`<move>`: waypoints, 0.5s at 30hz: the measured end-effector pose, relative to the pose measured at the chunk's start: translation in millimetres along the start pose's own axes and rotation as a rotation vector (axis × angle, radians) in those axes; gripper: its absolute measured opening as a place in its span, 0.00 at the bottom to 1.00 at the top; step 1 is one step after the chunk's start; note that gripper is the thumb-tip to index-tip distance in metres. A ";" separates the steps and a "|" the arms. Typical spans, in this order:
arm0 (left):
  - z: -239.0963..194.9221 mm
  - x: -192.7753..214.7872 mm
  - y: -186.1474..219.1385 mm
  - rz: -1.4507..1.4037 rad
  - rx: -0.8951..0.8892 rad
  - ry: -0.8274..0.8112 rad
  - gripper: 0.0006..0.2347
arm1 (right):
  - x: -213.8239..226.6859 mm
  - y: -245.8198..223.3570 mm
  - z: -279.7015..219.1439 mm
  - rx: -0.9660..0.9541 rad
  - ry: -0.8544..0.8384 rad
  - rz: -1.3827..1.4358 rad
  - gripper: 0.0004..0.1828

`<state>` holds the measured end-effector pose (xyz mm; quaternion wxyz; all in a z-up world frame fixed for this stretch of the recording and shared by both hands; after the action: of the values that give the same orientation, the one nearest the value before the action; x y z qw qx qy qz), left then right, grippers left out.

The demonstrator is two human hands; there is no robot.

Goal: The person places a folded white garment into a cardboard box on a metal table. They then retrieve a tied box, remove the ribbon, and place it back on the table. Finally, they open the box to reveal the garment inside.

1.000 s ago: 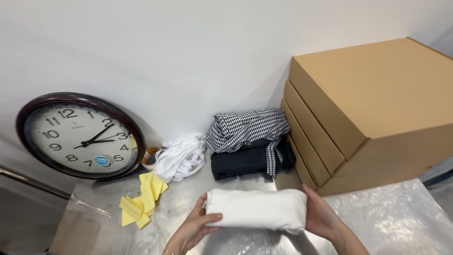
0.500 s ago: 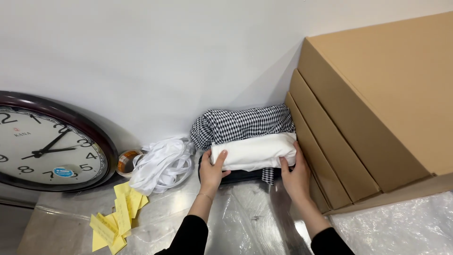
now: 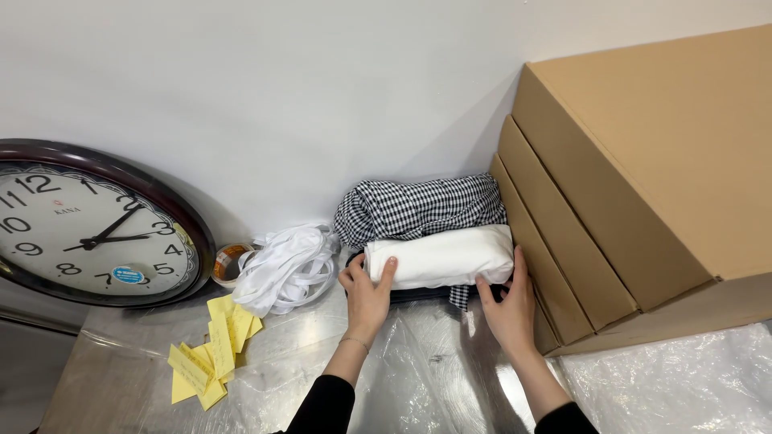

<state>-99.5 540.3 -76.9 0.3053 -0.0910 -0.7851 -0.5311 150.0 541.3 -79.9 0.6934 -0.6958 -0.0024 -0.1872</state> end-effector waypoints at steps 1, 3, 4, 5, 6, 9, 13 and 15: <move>-3.9 2.4 2.6 -0.002 -0.002 0.002 0.37 | 1.4 -2.1 -5.9 0.004 0.000 0.001 0.51; -10.8 5.1 8.2 0.057 -0.029 -0.017 0.41 | 5.4 -7.8 -17.0 0.098 0.037 -0.135 0.47; -21.2 10.4 16.8 0.055 -0.032 -0.016 0.41 | 0.8 -18.2 -26.9 0.101 0.039 -0.135 0.47; -31.5 15.1 26.0 0.144 -0.056 0.003 0.43 | -4.4 -28.1 -36.8 0.112 0.002 -0.172 0.46; -41.2 19.2 35.1 0.232 -0.081 0.022 0.44 | -9.9 -37.4 -46.0 0.124 -0.035 -0.209 0.45; -14.7 -32.5 -12.5 0.700 -0.655 0.645 0.36 | -31.8 -9.0 -49.4 0.159 -0.098 -0.271 0.47; -3.2 -40.7 8.0 1.066 -0.906 0.556 0.49 | -47.2 36.1 1.6 0.315 -0.126 -0.349 0.43; 7.7 -26.1 34.9 0.920 -0.721 0.357 0.28 | -49.6 32.3 31.5 0.644 0.032 -0.683 0.35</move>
<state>-65.4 566.5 -66.7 0.5803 -0.4278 -0.3727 -0.5842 120.5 583.2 -123.2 0.7726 -0.4015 -0.2786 -0.4054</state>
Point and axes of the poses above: each hand's wrist, its own z-axis towards the middle knuckle, its own x-axis out of the back of the hand, y = z × x, the point moved 3 cm from there along z, towards the middle knuckle, and after that the axes turned 12 degrees about z, right-handed, at the moved point
